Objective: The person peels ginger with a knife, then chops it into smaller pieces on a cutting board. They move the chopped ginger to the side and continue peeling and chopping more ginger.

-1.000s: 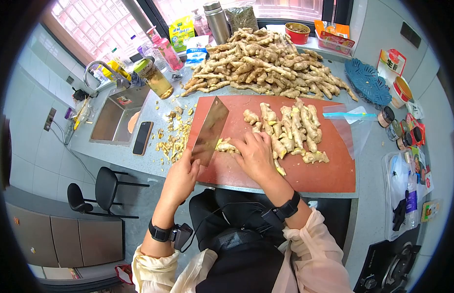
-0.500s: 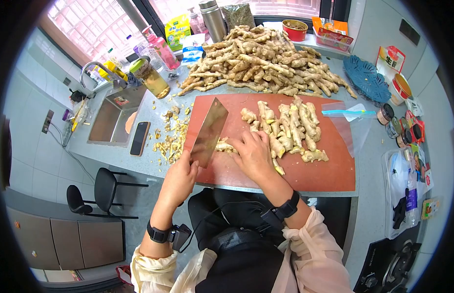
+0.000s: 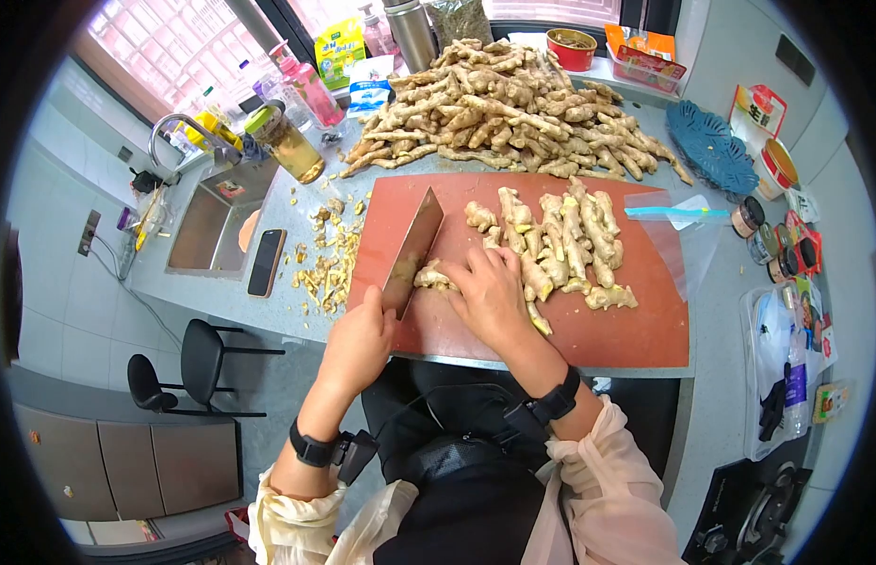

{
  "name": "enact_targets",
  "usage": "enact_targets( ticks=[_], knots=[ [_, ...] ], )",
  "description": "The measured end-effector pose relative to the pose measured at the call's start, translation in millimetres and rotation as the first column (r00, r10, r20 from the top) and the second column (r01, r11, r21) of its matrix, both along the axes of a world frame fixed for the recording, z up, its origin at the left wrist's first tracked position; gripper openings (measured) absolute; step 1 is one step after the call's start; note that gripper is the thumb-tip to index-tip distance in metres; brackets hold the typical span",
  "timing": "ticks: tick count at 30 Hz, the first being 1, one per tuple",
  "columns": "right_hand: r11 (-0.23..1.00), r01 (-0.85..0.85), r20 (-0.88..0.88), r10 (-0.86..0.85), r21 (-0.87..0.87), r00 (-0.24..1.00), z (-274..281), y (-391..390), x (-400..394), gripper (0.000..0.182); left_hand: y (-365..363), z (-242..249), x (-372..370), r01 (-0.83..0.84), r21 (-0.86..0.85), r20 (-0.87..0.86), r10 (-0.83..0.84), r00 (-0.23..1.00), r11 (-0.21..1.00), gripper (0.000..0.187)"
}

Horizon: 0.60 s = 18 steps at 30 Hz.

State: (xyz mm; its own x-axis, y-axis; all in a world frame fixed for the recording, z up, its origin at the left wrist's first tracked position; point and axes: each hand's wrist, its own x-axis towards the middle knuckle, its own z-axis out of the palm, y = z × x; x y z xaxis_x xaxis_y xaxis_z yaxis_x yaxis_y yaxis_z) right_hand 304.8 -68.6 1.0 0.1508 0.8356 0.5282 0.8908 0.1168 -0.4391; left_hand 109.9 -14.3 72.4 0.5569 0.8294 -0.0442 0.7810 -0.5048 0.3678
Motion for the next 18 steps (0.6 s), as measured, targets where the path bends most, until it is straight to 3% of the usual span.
enact_targets(
  ticks=[3, 11, 18],
  knots=[
    [1.0, -0.001, 0.002, 0.001, 0.026, 1.0, -4, 1, 2, 0.042, 1, -1, 4, -0.006, 0.019, -0.017, 0.006, 1.0, 1.0, 0.018],
    [1.0, -0.004, 0.001, 0.004, 0.02, 1.0, -1, -1, 1, 0.037, 8, -9, -1, -0.086, 0.1, 0.0, 0.086, 0.996, 0.991, 0.019],
    [1.0, -0.01, -0.013, 0.01, 0.014, 1.0, -1, -1, 1, 0.035, 9, -5, -13, -0.122, -0.044, 0.159, 0.127, 0.979, 0.992, 0.022]
  ],
)
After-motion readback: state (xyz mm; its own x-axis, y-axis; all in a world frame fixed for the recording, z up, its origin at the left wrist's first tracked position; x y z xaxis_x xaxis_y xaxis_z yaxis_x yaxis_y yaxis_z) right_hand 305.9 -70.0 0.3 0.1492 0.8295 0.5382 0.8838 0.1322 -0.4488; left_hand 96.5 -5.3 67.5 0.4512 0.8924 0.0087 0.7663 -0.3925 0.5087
